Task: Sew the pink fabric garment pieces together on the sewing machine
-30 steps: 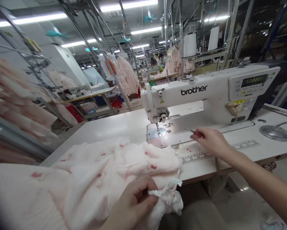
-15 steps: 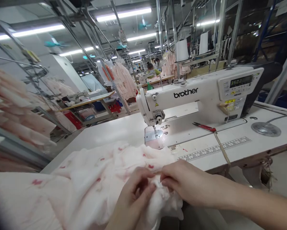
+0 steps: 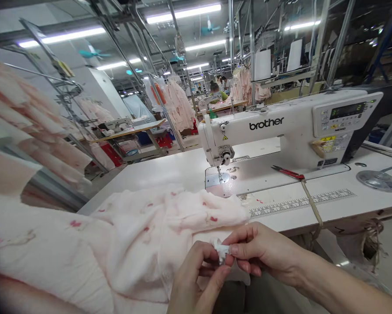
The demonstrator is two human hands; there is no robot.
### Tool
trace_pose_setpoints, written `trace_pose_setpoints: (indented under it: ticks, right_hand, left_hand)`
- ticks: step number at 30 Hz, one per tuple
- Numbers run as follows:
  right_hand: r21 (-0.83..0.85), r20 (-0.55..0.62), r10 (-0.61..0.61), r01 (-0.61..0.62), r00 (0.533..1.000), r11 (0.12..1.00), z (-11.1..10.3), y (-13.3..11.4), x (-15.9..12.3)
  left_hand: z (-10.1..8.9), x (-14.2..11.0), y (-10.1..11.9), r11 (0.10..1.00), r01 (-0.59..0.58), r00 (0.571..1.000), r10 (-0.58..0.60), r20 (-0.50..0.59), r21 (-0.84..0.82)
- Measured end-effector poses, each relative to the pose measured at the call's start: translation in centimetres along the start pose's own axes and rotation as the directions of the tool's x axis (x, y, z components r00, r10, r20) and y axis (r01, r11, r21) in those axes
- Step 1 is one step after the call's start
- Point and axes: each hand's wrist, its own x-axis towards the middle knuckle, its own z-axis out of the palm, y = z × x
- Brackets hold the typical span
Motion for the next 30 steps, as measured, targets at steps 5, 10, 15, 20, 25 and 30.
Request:
trace_pose_setpoints:
  ticks: [5, 10, 15, 20, 25, 30]
  right_hand:
    - [-0.03, -0.034, 0.023, -0.024, 0.999, 0.999, 0.4, 0.4, 0.2]
    - [-0.052, -0.046, -0.053, 0.051, 0.998, 0.997, 0.7, 0.6, 0.7]
    - [-0.141, -0.064, -0.104, 0.095, 0.992, 0.985, 1.2, 0.4, 0.7]
    - [-0.299, -0.142, -0.141, 0.093, 0.98, 0.95, 1.5, 0.0, 0.7]
    - [-0.168, -0.106, -0.081, 0.063, 0.991, 0.984, 1.5, 0.3, 1.2]
    - [-0.106, -0.137, -0.072, 0.057, 0.988, 0.993, 1.9, 0.6, 1.1]
  left_hand:
    - [0.3, -0.2, -0.2, 1.0, 0.005, 0.999, -0.006, -0.054, -0.018]
    - [-0.1, 0.1, -0.3, 0.998, -0.008, 1.0, 0.007, -0.002, -0.06]
    - [-0.9, 0.8, -0.3, 0.966, 0.003, 0.999, 0.01, 0.049, -0.257]
    - [-1.0, 1.3, -0.2, 0.773, 0.268, 0.963, -0.194, 0.189, -0.575]
    - [-0.7, 1.6, -0.3, 0.789, 0.341, 0.939, -0.269, 0.212, -0.51]
    - [-0.1, 0.9, -0.9, 0.976, 0.164, 0.986, -0.164, 0.009, -0.145]
